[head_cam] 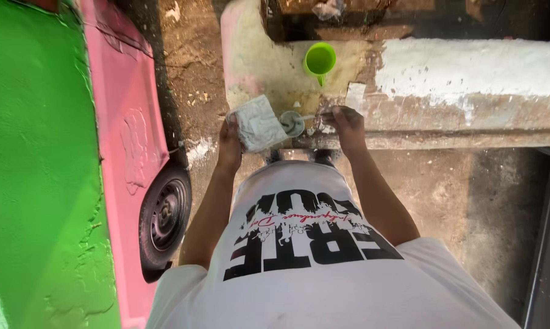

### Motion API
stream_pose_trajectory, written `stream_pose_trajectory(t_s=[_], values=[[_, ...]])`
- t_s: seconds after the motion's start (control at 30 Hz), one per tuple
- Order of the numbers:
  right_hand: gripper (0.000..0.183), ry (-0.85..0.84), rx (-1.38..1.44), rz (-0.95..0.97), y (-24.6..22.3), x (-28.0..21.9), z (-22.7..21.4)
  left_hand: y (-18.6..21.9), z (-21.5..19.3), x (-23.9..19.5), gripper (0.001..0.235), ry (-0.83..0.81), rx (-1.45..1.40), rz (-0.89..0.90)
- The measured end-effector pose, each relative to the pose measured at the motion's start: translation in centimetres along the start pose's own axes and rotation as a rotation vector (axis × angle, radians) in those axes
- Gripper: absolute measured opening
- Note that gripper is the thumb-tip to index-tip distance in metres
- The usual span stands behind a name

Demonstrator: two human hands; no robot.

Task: The person scoops white plaster from a container using a putty knife and applies it to a low concrete wall. They repeatedly smooth the surface along the wall's length, occasionally reloading the tool from the container.

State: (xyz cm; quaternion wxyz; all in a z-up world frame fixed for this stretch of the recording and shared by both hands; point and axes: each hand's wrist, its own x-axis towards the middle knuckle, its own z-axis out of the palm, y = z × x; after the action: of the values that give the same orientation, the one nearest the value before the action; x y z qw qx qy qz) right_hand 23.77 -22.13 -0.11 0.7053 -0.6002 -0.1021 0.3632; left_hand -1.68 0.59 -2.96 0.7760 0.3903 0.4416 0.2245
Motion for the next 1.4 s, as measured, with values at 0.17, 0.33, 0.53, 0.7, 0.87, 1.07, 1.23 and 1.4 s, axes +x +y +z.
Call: stream_pose_trajectory(t_s=[0.17,0.33,0.53,0.7,0.87,1.07,1.23,1.4], values=[[0.026,-0.042,-0.402,-0.178,-0.9,-1.5,3.7,0.5,1.4,-0.7,0.054,-0.037,-0.121,0.069],[0.026,-0.057,-0.79,-0.46,-1.4,-3.0,6.3,0.4,1.3,-0.5,0.053,-0.018,-0.159,0.086],[0.036,0.137,-0.481,-0.059,1.6,-1.4,5.5,-0.5,1.1,-0.3,0.053,0.014,-0.219,0.054],[0.039,0.178,-0.037,0.176,5.0,0.8,3.2,-0.8,1.1,-0.1,0.052,-0.01,-0.295,0.094],[0.034,0.169,0.266,0.261,5.8,0.1,1.1,-0.5,1.1,-0.6,0.052,0.035,-0.285,0.055],[0.025,0.005,0.592,0.218,2.3,-1.6,1.1,0.5,1.6,-0.8,0.052,0.022,-0.271,0.043],[0.008,-0.246,0.59,0.173,-0.8,-1.6,4.2,1.4,2.6,-0.6,0.049,-0.061,-0.305,0.02],[0.009,-0.277,0.43,0.129,-2.0,-1.5,4.8,2.7,2.8,-0.8,0.046,-0.108,-0.392,-0.051]])
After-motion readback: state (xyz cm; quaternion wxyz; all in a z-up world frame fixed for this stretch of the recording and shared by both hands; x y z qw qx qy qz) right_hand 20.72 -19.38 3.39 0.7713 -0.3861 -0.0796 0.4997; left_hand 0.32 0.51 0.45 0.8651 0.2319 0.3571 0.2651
